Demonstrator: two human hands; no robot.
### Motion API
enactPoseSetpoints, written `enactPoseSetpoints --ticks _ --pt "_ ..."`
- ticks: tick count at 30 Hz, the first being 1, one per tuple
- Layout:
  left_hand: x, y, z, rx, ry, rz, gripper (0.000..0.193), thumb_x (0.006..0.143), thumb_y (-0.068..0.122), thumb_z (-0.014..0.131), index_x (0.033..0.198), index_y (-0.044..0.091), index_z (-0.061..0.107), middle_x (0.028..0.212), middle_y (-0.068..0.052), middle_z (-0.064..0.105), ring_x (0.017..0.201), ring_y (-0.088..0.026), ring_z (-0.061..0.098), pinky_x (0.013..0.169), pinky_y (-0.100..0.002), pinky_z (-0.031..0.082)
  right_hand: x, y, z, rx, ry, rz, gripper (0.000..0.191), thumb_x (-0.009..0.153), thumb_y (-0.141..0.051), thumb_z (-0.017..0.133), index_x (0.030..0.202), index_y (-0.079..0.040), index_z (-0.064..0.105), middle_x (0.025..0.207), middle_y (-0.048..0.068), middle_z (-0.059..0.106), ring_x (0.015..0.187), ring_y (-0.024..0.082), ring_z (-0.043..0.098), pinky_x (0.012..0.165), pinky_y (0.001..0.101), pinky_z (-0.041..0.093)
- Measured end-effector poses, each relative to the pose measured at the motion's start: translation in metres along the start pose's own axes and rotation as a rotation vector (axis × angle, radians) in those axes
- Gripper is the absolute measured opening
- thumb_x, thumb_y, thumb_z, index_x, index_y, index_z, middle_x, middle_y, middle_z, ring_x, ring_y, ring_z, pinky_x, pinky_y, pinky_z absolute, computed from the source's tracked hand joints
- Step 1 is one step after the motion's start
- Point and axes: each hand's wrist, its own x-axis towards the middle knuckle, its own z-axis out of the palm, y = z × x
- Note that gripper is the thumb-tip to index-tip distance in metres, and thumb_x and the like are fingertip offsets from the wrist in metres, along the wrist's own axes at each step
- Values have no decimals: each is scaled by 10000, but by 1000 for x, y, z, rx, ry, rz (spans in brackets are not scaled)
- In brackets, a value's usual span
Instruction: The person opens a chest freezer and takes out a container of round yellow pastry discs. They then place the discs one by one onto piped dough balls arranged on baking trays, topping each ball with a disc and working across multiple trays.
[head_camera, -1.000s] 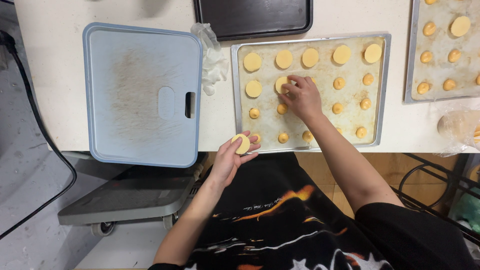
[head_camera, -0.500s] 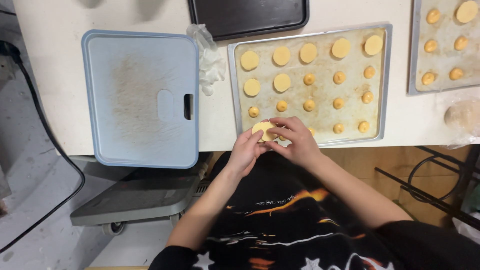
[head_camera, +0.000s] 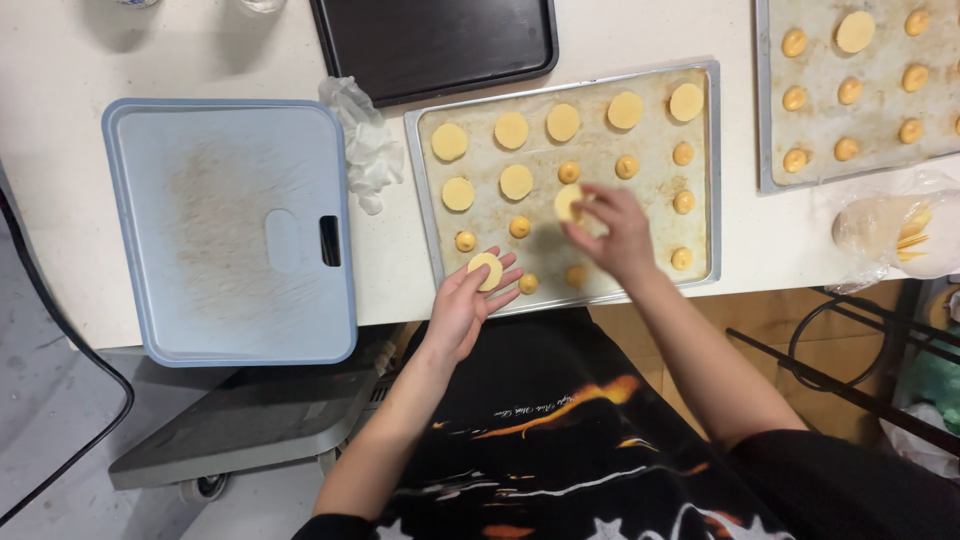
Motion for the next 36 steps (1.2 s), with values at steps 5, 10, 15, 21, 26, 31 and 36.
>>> enactPoseSetpoints --ticks 5,10,15,21,26,31,36 --pt "-4 1 4 12 27 -8 511 1055 172 431 1487 -97 380 1449 -273 548 1293 -381 608 1061 -481 542 36 22 8 -110 -45 17 231 825 -164 892 1018 -110 777 1227 58 713 911 232 644 799 357 571" --pt "-6 2 6 30 37 -12 516 1053 188 433 1480 -99 392 1445 -278 553 1288 -385 611 1053 -474 547 47 21 13 -135 -41 -15 220 818 -158 879 1014 -135 781 1242 40 703 921 212 642 815 346 577" --pt "-7 4 5 26 57 -11 512 1055 195 428 1476 -94 393 1443 -275 552 1282 -382 614 1048 -475 551 52 18 14 -171 -53 -26 205 814 -173 881 992 -141 784 1235 24 706 912 205 640 814 341 572" --pt "-7 7 4 28 60 -14 511 1056 199 431 1473 -95 401 1435 -281 557 1272 -383 621 1047 -473 553 54 16 14 -200 -58 -34 194 815 -178 884 979 -132 791 1242 27 715 900 200 637 820 342 570" --pt "-6 7 5 25 63 -23 507 1056 196 429 1472 -93 402 1431 -287 557 1265 -385 623 1046 -475 553 53 16 15 -206 -51 -41 203 812 -183 884 986 -131 792 1264 32 719 936 207 651 839 343 572" --pt "-6 10 7 50 45 -22 512 1061 202 417 1480 -91 396 1441 -291 550 1272 -381 621 1054 -469 550 51 22 17 -210 -65 -34 214 810 -178 890 991 -123 790 1287 38 718 952 210 656 856 346 575" --pt "-7 15 10 -68 -4 -44 565 1057 277 310 1531 -30 308 1493 -245 517 1373 -376 539 1146 -484 459 43 18 12 -171 -26 -20 295 808 -196 896 1062 -106 773 1323 73 698 964 248 650 845 361 565"
